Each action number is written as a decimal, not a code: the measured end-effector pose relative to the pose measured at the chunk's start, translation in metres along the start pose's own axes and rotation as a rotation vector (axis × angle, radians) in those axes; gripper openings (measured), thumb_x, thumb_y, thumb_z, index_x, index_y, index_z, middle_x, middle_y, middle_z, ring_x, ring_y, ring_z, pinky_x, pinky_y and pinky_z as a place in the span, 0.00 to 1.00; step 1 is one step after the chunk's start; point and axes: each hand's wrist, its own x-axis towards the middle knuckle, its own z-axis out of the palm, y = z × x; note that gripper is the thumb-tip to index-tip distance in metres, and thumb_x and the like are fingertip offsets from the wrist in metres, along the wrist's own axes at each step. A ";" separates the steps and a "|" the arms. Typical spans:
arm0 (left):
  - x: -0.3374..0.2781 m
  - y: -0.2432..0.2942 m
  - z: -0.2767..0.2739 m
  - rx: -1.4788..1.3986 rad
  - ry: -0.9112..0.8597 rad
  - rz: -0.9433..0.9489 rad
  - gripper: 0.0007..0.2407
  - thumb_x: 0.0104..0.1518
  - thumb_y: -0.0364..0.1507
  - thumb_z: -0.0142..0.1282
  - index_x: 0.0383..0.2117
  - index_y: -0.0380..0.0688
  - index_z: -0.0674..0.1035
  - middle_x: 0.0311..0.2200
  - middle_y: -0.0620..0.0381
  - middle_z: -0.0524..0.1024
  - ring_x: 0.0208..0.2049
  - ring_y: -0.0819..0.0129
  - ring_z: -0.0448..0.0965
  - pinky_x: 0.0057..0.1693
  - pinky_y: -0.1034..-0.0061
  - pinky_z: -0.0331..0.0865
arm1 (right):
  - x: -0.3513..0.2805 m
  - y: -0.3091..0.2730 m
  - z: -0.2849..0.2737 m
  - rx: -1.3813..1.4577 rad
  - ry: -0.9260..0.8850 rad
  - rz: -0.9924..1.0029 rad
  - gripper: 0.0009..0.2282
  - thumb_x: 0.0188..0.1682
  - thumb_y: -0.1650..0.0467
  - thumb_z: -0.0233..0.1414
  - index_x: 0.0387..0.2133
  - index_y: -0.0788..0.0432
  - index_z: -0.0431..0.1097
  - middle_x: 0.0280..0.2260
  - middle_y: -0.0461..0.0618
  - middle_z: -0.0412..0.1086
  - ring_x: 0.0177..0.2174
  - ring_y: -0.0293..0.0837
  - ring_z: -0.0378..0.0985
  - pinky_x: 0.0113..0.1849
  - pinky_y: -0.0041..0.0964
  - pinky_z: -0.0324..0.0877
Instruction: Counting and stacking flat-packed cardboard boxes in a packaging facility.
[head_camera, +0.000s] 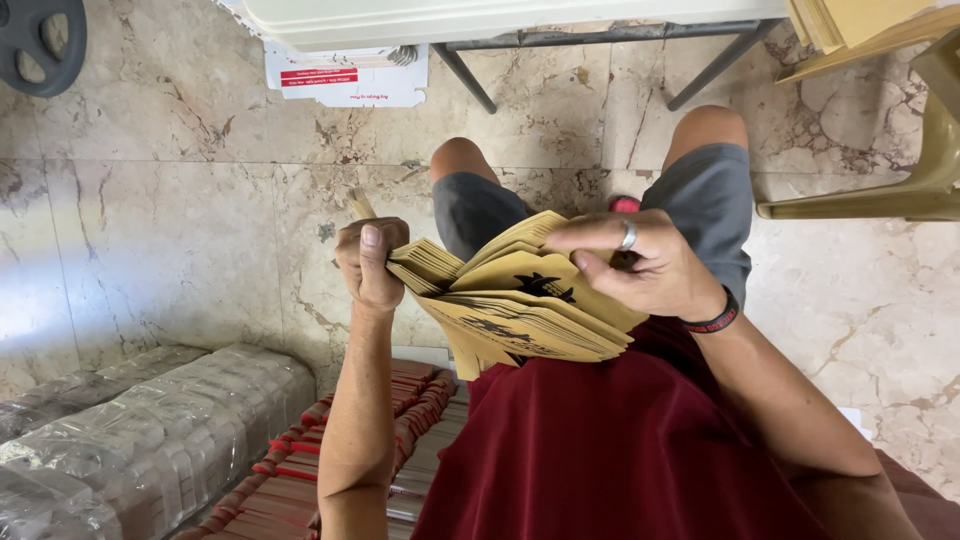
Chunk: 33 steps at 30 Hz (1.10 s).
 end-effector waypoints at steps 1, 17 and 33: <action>0.002 0.000 0.002 -0.005 -0.003 0.004 0.26 0.71 0.28 0.31 0.06 0.50 0.60 0.05 0.59 0.52 0.06 0.65 0.51 0.18 0.73 0.52 | 0.001 0.000 0.000 -0.007 0.005 -0.009 0.13 0.48 0.82 0.52 0.46 0.68 0.76 0.12 0.45 0.61 0.14 0.35 0.55 0.20 0.29 0.57; 0.000 -0.004 0.000 0.019 -0.012 -0.002 0.26 0.71 0.29 0.31 0.06 0.48 0.61 0.05 0.59 0.54 0.06 0.64 0.52 0.19 0.73 0.52 | 0.019 -0.012 -0.011 0.033 -0.133 -0.058 0.07 0.52 0.79 0.49 0.33 0.63 0.76 0.24 0.47 0.61 0.23 0.39 0.62 0.28 0.37 0.65; -0.001 -0.003 0.001 0.081 0.004 -0.039 0.26 0.71 0.29 0.32 0.07 0.47 0.62 0.06 0.59 0.54 0.07 0.64 0.53 0.20 0.74 0.54 | -0.005 -0.001 -0.015 0.038 -0.202 0.079 0.22 0.49 0.60 0.55 0.51 0.65 0.72 0.46 0.63 0.77 0.45 0.57 0.82 0.48 0.52 0.73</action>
